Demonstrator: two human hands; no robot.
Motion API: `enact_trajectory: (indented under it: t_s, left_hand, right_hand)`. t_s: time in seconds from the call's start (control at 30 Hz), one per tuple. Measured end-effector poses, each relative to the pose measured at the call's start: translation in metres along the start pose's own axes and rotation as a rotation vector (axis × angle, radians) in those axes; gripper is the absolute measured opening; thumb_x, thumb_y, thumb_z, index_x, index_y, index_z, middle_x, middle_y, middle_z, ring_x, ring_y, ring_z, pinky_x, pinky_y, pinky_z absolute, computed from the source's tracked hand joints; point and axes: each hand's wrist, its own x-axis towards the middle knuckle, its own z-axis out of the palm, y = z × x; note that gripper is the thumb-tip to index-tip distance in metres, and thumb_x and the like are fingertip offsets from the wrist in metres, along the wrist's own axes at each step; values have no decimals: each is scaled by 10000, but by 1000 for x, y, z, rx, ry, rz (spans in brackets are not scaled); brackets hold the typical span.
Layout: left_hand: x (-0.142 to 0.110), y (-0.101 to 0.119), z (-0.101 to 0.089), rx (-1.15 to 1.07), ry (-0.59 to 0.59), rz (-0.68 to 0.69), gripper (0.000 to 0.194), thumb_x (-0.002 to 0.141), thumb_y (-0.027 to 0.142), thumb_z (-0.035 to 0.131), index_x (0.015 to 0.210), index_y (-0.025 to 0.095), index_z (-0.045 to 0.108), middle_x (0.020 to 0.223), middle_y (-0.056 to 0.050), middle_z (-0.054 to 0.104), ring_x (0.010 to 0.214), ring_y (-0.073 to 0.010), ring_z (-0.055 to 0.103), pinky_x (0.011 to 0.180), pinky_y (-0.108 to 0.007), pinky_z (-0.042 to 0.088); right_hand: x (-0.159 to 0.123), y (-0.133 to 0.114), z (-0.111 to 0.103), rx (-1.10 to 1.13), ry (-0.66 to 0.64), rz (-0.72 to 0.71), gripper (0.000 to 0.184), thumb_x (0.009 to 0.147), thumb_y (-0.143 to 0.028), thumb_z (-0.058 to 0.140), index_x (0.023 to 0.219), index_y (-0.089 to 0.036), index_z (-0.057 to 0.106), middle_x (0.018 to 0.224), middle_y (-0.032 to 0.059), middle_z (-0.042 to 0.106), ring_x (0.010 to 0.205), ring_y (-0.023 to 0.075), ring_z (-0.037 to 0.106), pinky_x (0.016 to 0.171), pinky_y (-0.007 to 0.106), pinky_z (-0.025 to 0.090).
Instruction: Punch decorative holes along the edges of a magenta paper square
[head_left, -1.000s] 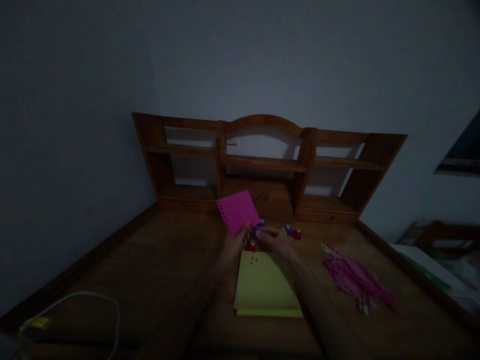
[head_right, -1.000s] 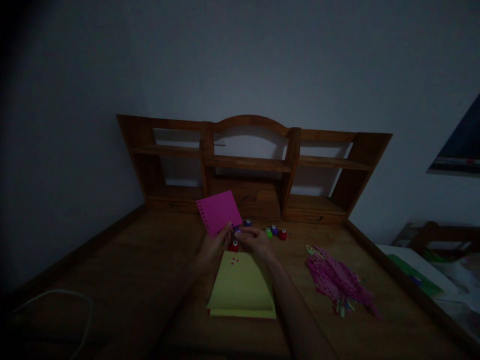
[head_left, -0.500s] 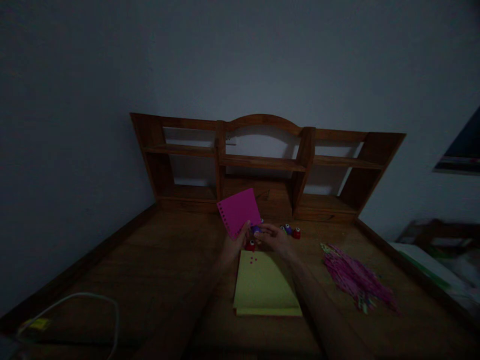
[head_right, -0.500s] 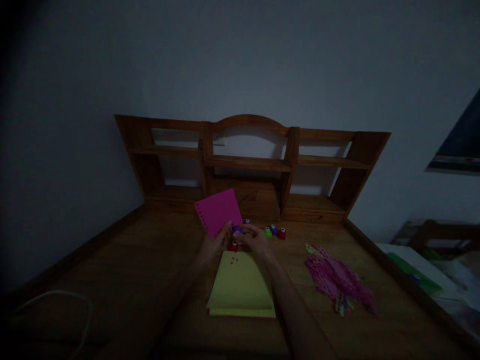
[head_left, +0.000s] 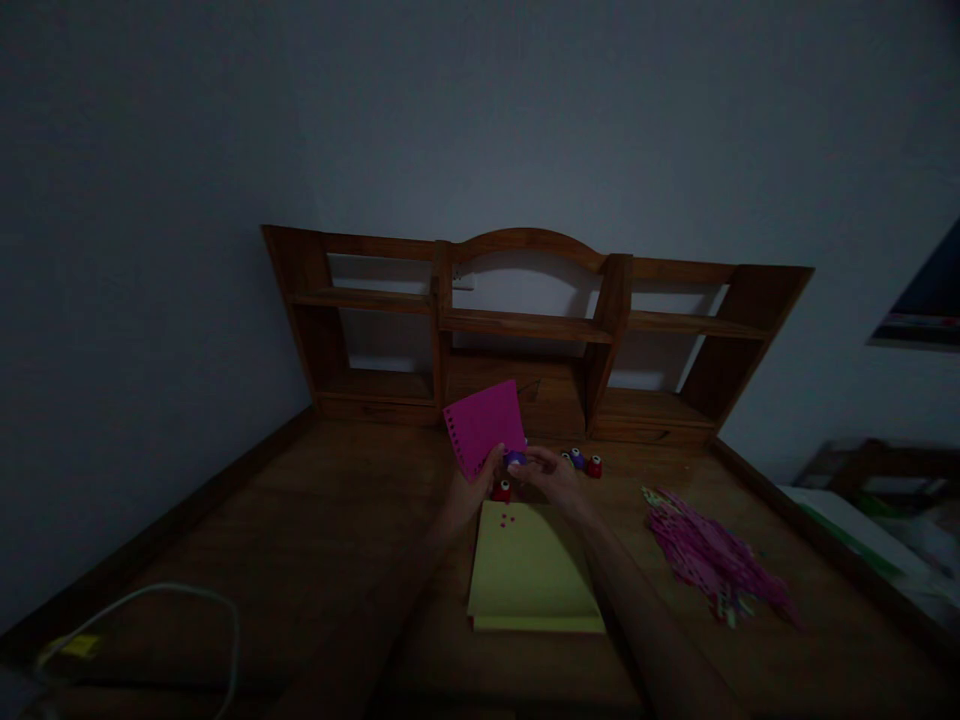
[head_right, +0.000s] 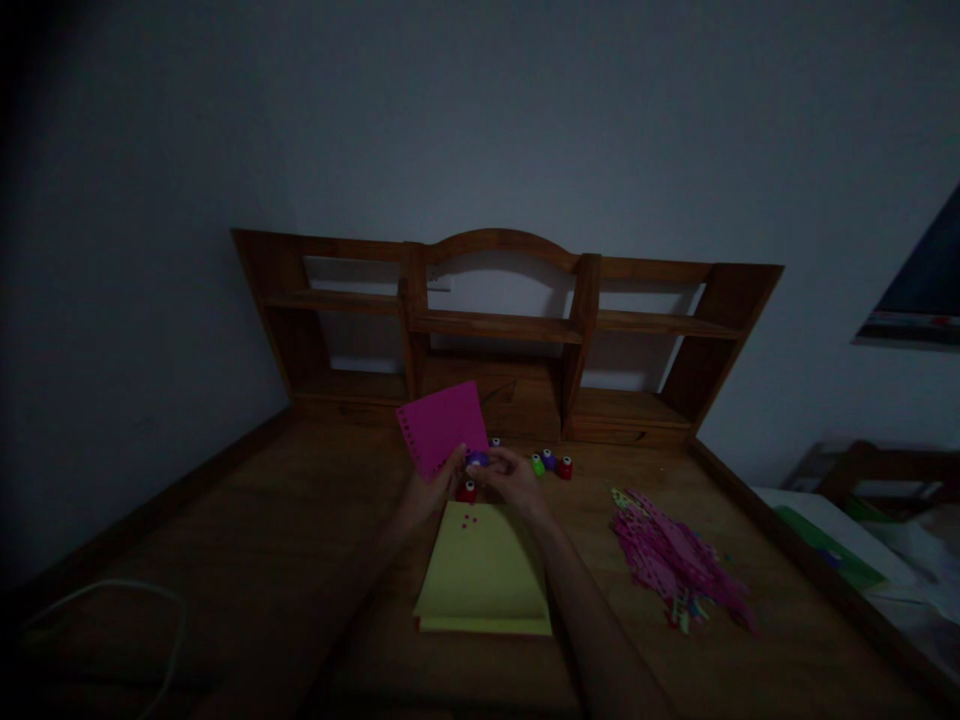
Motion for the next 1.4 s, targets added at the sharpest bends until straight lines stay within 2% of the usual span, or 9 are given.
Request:
enact_trajectory:
  t_s: [0.2,0.4,0.73,0.97,1.1,1.27,1.4]
  left_hand:
    - [1,-3,0,36,-15,-8,366,778,530,636,720,181,543,619,14,535,539,-130,491,515,-253,383]
    - [-2,-1,-1,33,-46,-28,372,787,518,630,654,189,518,561,22,493,503,-126,458,500,-254,356]
    - [-1,-15,-2,2,-10,-24,333,773,494,656,743,173,573,677,-3,574,587,-140,522,554,-261,408]
    - [-2,-6,-1,23,-46,-44,327,753,494,668,735,176,593,617,13,555,558,-139,502,548,-264,399]
    - [-2,-5,-2,62,-69,-43,310,760,476,664,731,174,600,616,9,562,567,-141,511,553,-264,406]
    - [-3,-11,-3,25,-113,-55,293,779,452,652,754,163,607,685,-23,610,626,-158,562,592,-281,450]
    - [-4,-14,-4,-36,-123,-62,276,768,392,675,911,159,640,904,-83,673,799,-195,617,733,-326,491]
  right_hand:
    - [-3,-6,1,10,-29,28,333,628,-393,824,853,-180,702,696,2,662,553,102,547,547,240,424]
    - [0,-4,1,88,-49,56,316,633,-412,822,799,-177,691,650,-9,632,511,87,510,513,229,384]
    - [-3,-10,3,157,-76,105,306,641,-421,817,767,-174,688,590,-18,596,485,85,478,491,227,350]
    - [-3,-10,2,181,-52,114,308,627,-425,825,755,-177,693,647,-3,627,490,82,473,490,226,347]
    - [-6,-14,3,205,-68,106,287,672,-423,802,777,-174,705,694,4,632,523,78,469,501,217,354]
    - [-9,-16,3,215,-87,121,303,675,-443,795,782,-174,706,694,12,628,540,92,471,501,227,365]
    - [-8,-15,3,222,-99,147,296,664,-435,804,770,-176,705,701,13,635,537,87,476,498,221,369]
